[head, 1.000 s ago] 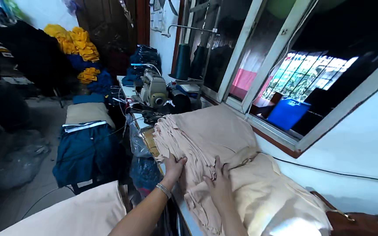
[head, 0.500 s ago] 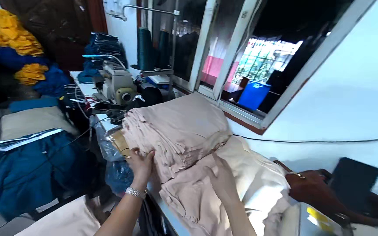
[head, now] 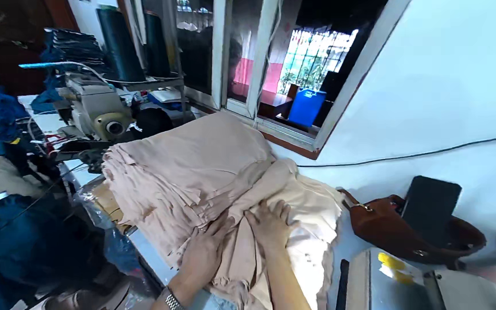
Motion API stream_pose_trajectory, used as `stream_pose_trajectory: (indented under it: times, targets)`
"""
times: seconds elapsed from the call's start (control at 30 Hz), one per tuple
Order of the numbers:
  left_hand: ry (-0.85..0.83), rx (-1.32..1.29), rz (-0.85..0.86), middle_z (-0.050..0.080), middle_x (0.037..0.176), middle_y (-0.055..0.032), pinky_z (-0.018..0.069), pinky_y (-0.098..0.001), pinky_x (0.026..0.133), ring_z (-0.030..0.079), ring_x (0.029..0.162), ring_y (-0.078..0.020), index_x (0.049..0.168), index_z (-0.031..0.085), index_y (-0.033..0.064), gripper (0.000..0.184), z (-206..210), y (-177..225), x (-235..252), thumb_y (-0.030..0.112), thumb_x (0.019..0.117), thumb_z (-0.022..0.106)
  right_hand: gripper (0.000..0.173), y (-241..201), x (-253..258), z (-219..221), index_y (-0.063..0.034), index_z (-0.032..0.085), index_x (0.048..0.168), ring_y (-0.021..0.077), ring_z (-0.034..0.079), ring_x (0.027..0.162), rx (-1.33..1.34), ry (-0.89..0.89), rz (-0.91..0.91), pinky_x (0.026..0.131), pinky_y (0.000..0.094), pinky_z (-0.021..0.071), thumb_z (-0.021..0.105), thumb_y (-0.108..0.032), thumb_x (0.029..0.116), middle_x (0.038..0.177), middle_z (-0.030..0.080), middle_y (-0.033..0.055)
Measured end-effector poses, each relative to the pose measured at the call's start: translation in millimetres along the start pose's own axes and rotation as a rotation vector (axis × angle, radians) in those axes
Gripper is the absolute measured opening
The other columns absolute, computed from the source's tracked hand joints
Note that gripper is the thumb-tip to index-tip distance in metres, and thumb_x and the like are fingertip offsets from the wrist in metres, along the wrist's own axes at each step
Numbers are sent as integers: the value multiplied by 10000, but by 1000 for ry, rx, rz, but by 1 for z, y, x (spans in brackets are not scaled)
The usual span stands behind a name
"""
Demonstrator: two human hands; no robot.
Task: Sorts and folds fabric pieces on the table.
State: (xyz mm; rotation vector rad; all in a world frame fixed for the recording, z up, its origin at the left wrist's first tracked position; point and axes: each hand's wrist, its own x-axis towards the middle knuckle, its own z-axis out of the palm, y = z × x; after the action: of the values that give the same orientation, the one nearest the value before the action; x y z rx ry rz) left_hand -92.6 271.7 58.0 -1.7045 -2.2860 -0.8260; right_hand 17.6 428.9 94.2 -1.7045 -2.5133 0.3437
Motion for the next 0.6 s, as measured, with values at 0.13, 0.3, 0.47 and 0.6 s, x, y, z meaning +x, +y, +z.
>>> stream_pose_trajectory:
  times: [0.13,0.3,0.47,0.6]
  targets:
    - [51,13,40,607,1454,-24,480,-587,1035,598,1299,-324,1357,684,254,431,6,-2,0,154,1016,439,873,4,7,3,-378,373,1593,454,37,1567,16,5,-11,1117,816,37,433,-861,868,1709,127,188]
    - [-132,59,108,488,1571,-13,456,-595,1066,536,1377,-305,1462,587,276,432,-14,-15,-7,203,1068,427,849,24,-16,-6,-384,303,1619,458,26,1567,25,-55,-127,1137,796,42,409,-830,905,1710,100,201]
    - [-213,41,55,461,1590,-5,401,-603,1110,500,1405,-296,1482,560,280,423,-20,-9,-5,217,1077,459,970,45,-99,-30,-151,263,1642,474,75,1560,43,46,-20,1143,794,50,566,-714,912,1682,165,257]
    - [-380,-66,-3,454,1590,-66,339,-604,1164,468,1429,-312,1520,516,259,440,-35,-4,4,347,1095,446,956,74,-137,-9,-123,239,1645,390,-24,1584,71,-113,-58,1194,716,-32,422,-755,952,1711,76,211]
